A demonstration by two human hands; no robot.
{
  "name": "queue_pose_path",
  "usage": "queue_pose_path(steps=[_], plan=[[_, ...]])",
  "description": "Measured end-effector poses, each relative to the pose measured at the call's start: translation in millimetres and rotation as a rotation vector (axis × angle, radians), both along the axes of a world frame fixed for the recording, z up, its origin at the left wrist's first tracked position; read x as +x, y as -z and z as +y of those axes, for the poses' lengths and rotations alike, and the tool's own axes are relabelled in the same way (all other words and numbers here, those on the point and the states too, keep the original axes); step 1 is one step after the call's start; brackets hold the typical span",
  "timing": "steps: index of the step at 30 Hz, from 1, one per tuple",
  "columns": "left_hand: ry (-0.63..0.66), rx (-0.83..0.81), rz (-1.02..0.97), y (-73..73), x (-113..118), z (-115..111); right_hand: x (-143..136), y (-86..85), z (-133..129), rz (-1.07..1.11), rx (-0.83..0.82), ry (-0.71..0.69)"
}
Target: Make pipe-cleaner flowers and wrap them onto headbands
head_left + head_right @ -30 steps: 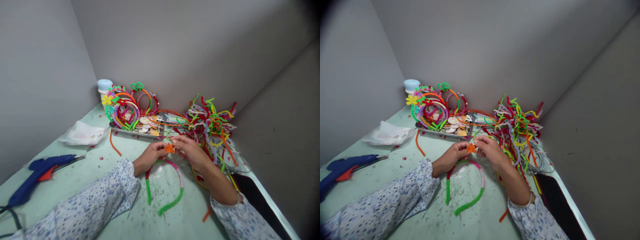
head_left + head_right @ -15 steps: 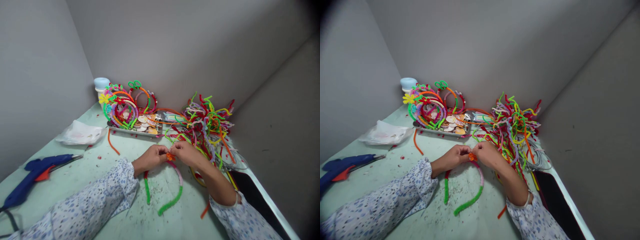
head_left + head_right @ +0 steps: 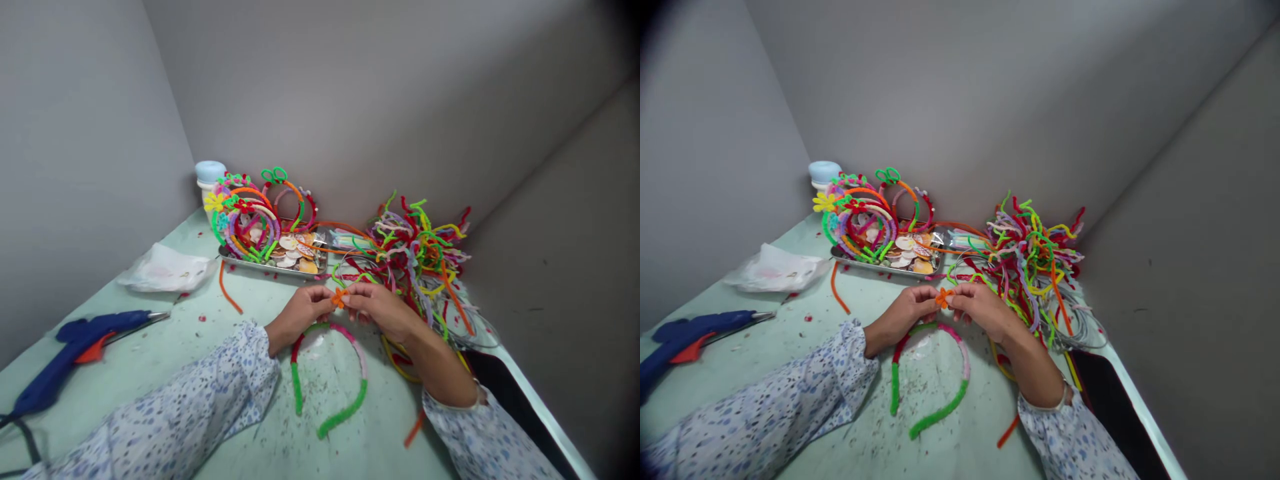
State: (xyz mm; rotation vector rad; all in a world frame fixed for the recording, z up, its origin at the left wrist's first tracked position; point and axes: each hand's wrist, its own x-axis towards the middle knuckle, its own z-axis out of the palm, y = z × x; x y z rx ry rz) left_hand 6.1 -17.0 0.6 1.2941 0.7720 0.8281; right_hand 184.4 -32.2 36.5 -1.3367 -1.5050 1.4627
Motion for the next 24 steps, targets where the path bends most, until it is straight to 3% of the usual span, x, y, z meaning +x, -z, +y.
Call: queue_pose_path(steps=[7, 13, 16, 20, 24], plan=[[-0.024, 0.027, 0.011, 0.9, 2, -1, -4, 0.2, -1, 0.043, -0.086, 0.049], [-0.114, 0.324, 0.086, -0.1, 2, -3, -6, 5.3, 1, 0.247, -0.219, 0.047], [-0.155, 0.36, 0.108, -1.0, 2, -2, -6, 8.9, 3, 0.335, -0.232, 0.054], [-0.174, 0.23, 0.062, 1.6, 3, 2, -6, 18.8, 7, 0.327, -0.116, 0.087], [-0.287, 0.16, 0.006, 3.0, 2, 5, -7, 31.4, 9, 0.174, 0.099, 0.172]])
